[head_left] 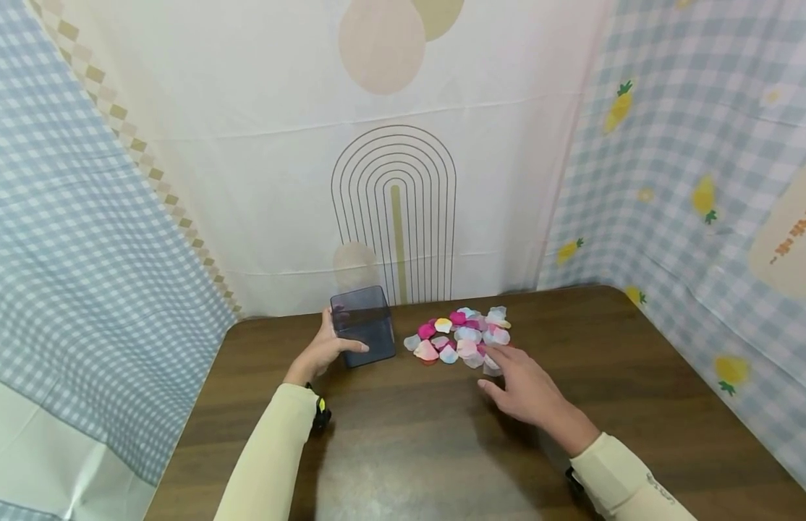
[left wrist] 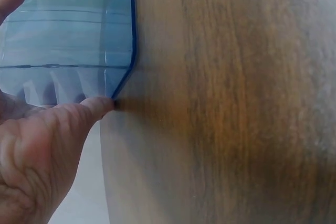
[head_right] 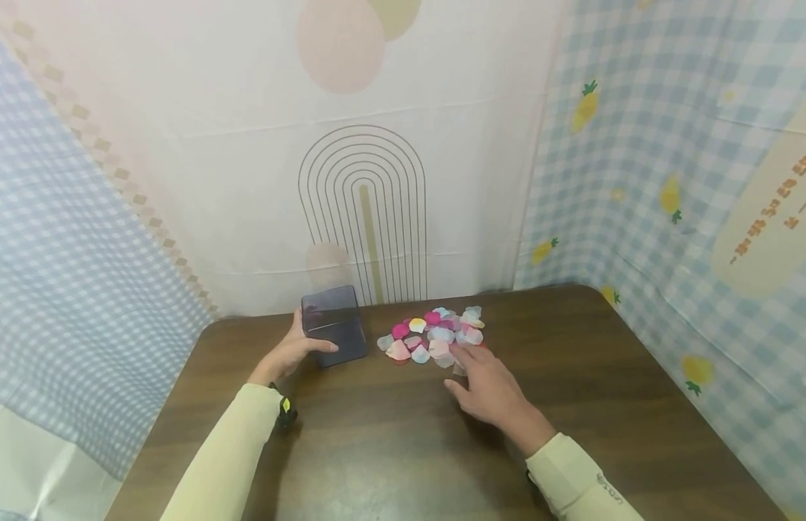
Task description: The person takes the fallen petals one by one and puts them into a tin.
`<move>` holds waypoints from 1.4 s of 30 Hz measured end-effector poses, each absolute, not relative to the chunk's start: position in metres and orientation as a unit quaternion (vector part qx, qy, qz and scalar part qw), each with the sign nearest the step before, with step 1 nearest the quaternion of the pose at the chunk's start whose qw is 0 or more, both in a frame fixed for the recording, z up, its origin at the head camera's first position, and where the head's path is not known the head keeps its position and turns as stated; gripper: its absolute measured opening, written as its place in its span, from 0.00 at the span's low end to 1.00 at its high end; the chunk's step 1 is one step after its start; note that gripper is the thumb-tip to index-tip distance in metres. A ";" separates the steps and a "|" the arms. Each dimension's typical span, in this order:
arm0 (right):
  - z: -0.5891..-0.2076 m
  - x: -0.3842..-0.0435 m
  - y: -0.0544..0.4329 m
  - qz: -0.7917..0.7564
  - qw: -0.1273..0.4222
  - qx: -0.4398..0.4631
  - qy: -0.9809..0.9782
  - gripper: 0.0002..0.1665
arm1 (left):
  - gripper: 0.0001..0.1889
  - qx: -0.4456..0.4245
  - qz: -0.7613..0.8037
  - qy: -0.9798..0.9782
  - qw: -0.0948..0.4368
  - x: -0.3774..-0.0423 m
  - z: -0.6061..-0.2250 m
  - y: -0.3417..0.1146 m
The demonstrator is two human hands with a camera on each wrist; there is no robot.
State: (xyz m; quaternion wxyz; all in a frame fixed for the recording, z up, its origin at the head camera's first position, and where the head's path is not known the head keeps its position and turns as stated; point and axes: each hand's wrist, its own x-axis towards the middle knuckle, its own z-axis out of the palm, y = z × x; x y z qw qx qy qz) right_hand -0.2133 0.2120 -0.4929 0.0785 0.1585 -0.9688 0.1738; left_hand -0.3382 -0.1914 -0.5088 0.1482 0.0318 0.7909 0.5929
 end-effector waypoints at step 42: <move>-0.509 -0.281 0.226 0.156 0.004 0.134 -0.978 0.06 | 0.77 0.034 0.597 0.787 0.152 -0.337 -0.508 -0.194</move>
